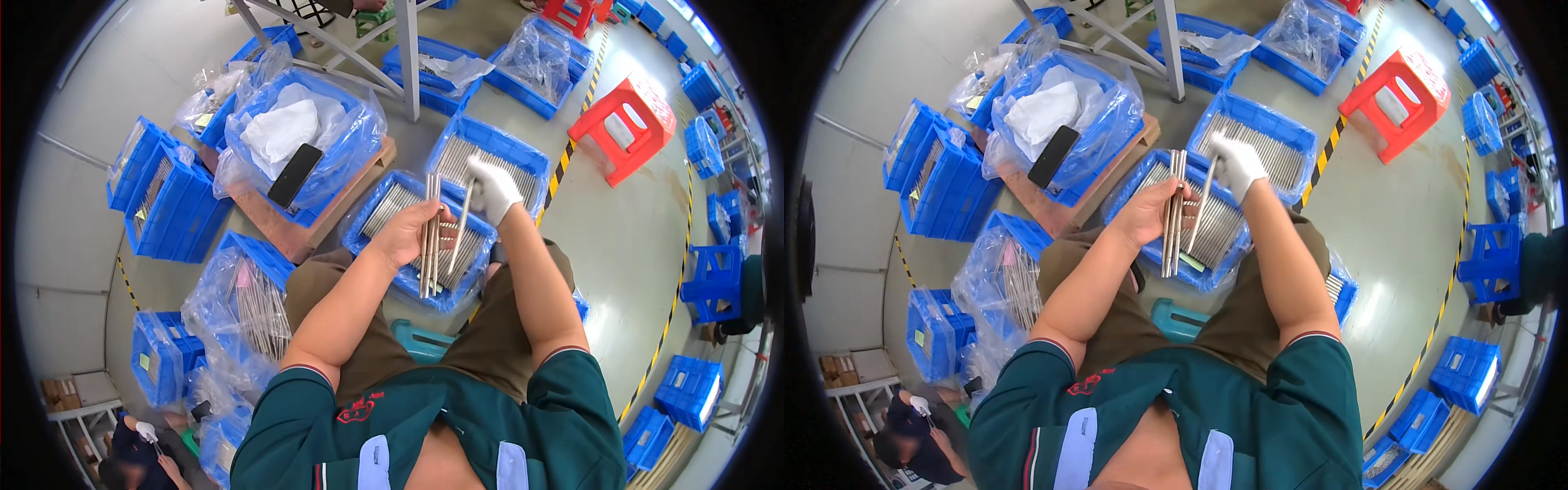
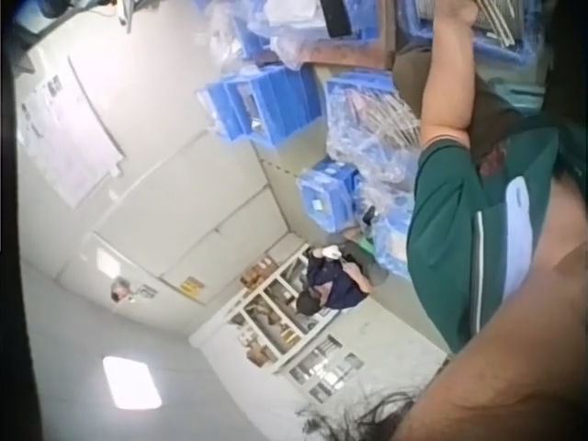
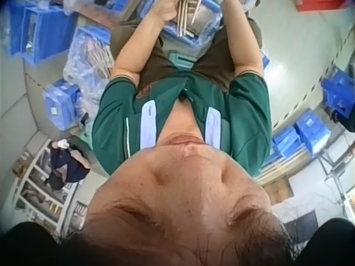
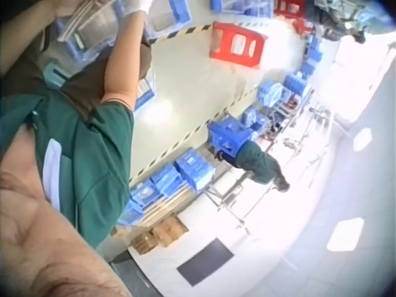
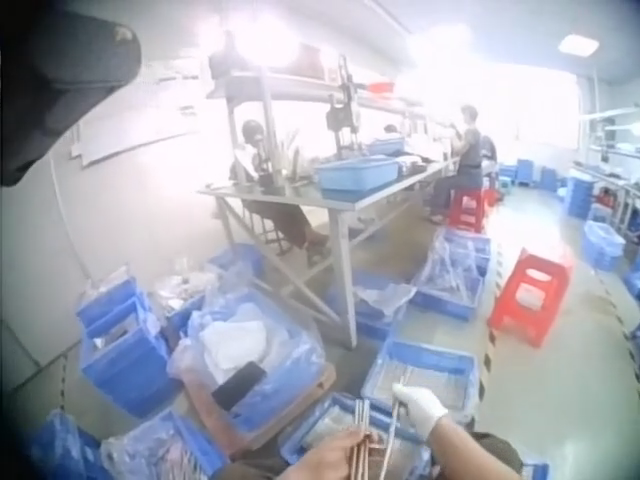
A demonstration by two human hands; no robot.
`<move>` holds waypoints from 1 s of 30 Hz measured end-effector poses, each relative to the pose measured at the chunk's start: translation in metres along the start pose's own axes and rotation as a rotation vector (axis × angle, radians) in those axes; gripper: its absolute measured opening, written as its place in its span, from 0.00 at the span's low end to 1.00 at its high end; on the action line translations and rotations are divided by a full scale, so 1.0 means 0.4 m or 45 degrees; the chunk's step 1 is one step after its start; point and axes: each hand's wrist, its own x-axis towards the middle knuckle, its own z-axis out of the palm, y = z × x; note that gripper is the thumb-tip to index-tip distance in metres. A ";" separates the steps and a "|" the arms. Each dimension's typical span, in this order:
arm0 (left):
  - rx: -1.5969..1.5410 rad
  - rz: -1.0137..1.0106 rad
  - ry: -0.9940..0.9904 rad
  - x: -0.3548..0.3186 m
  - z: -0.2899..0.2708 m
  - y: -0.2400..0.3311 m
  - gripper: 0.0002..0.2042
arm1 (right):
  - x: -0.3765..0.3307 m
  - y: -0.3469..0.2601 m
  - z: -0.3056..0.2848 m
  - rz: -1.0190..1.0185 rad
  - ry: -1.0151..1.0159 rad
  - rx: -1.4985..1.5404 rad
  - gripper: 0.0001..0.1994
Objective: The recorder is manually sorting and arranging thin metal rods into plastic trays within a manufacturing environment.
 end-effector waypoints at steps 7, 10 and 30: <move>0.001 0.015 -0.027 0.029 -0.007 -0.008 0.15 | -0.029 0.026 0.078 -0.302 -0.005 -1.242 0.23; 0.009 -0.006 -0.112 0.037 0.008 -0.007 0.15 | -0.024 0.045 0.060 0.318 -0.370 -0.184 0.23; 0.225 -0.020 0.276 0.020 0.048 0.101 0.14 | 0.644 0.072 -0.531 -0.034 0.456 0.507 0.10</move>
